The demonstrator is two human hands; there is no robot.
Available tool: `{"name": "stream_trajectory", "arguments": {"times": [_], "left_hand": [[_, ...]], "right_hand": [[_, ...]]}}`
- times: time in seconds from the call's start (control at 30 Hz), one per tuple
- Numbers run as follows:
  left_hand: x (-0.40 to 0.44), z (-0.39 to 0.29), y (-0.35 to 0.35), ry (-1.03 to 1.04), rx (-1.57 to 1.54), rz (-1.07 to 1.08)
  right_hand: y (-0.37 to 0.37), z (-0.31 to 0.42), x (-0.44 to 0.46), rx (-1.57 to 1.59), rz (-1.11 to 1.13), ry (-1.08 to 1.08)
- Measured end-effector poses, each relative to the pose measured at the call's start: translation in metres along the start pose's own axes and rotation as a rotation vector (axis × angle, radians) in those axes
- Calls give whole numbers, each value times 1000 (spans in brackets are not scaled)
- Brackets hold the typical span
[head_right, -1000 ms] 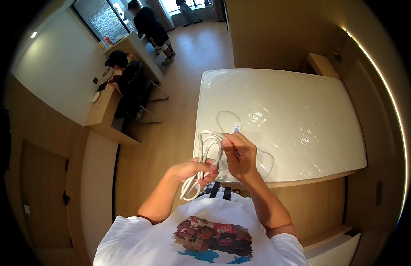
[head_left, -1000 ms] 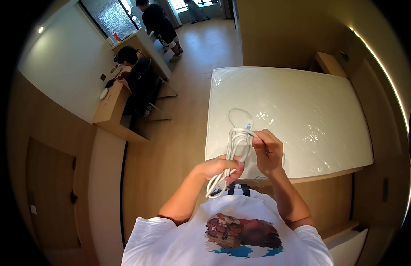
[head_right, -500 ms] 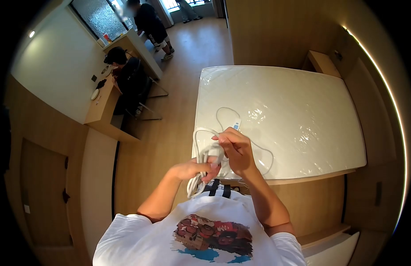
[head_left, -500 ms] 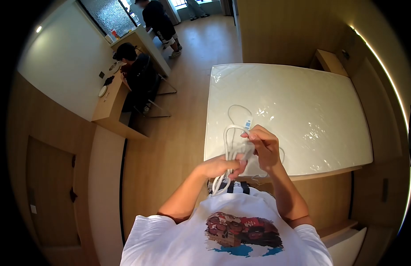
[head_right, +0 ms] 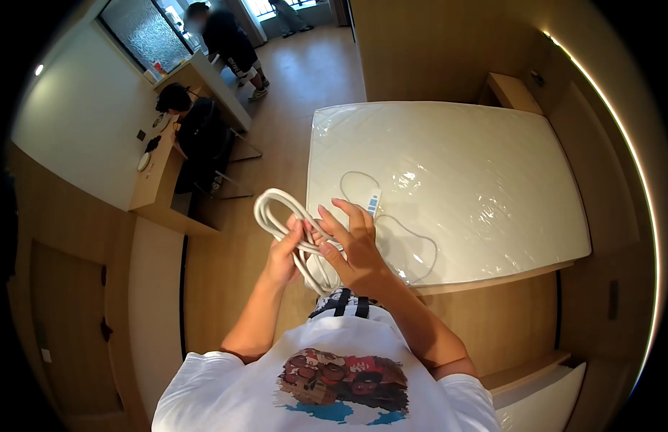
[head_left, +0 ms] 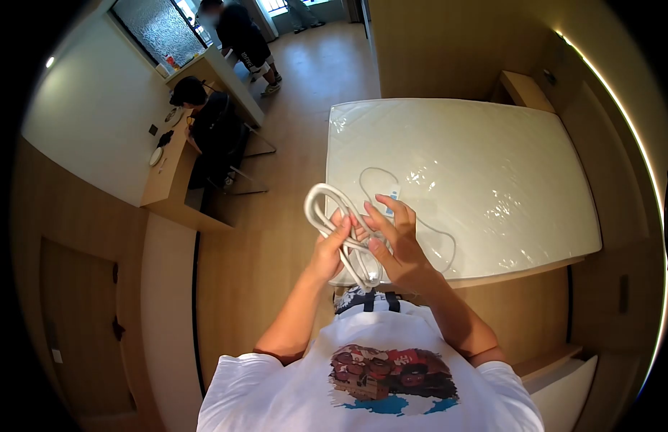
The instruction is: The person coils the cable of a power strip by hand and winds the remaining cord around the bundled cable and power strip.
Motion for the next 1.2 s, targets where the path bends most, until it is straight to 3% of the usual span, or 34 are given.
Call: {"name": "stream_trajectory", "arguments": {"times": [0.13, 0.23, 0.33, 0.5, 0.67, 0.8, 0.87, 0.93, 1.03, 1.1, 1.17, 1.2], "left_hand": [[5, -31, 2, 54, -244, 84], [6, -63, 2, 221, -433, 94], [2, -93, -3, 302, -535, 82], [3, -112, -19, 438, -420, 80], [1, -110, -34, 432, -287, -140], [4, -96, -50, 483, -399, -412], [5, -90, -59, 564, -407, -638], [6, -89, -54, 722, -194, -702], [1, -81, -35, 798, 509, -782], [2, -73, -19, 848, 840, -611], [5, -51, -20, 605, 915, -435], [7, -40, -15, 559, 947, -386]], "right_hand": [[12, -21, -13, 490, -137, 211], [27, -53, -27, 578, 218, 445], [37, -51, -43, 357, 468, 430], [52, -76, -49, 457, 185, 638], [24, -91, -32, 381, -106, 523], [11, -71, -32, 311, -47, 438], [8, -47, -31, 302, 121, 377], [9, -23, -28, 244, 259, 261], [8, -6, -24, 189, 60, 61], [5, -5, -19, 64, 45, -1], [2, -8, -11, -46, 27, -62], [-2, -9, -8, -38, -50, -192]]}}
Point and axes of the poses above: each hand's wrist, its own x-axis towards the middle knuckle, its own y-axis out of the palm, z = x × y, the point moved 3 cm from there along x, towards the middle knuckle, and after that the axes turned 12 degrees about -z, right-handed, at the moved point
